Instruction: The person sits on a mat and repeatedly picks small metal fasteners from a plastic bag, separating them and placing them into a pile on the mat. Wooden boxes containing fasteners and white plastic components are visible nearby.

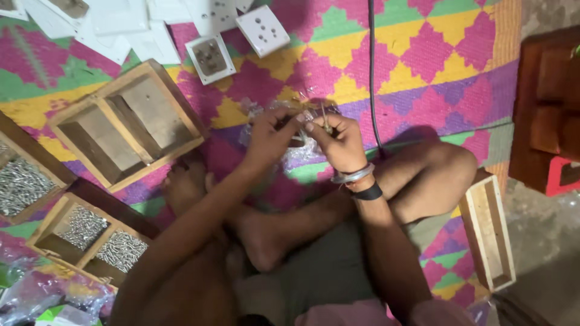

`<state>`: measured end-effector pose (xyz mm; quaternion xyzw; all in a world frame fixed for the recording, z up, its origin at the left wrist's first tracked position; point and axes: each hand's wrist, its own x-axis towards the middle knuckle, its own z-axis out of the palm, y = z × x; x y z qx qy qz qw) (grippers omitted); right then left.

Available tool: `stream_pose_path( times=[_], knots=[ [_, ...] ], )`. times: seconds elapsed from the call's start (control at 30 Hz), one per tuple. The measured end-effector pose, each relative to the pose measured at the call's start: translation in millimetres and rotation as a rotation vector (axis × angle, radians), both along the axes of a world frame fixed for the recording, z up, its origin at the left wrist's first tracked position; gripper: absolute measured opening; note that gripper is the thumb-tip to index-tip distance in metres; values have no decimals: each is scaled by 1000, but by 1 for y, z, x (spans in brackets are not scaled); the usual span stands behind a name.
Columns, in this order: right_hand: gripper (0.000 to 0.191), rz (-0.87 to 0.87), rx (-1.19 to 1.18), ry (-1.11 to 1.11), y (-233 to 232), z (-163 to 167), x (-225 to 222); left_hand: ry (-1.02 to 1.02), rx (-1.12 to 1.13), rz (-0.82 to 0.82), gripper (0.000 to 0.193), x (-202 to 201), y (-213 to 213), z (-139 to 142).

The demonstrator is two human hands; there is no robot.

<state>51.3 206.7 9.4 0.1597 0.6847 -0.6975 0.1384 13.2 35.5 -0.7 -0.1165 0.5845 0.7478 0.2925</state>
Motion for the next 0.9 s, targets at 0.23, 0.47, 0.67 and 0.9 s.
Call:
stream_pose_path(
  times=[0.23,0.47,0.67,0.9],
  knots=[
    [8,4,352,295,-10,27,-1,273,-262,-183,21,-24,-2,12],
    [9,-94,326,465,-18,37,10,94,-331,15,25,-37,2,21],
    [15,-285,-354,-245,-3,4,-8,109,-148,-27,25,-35,4,12],
    [10,-410,-745,-446,14,-4,-10,489,-560,-108,17,-32,1,20]
  ],
)
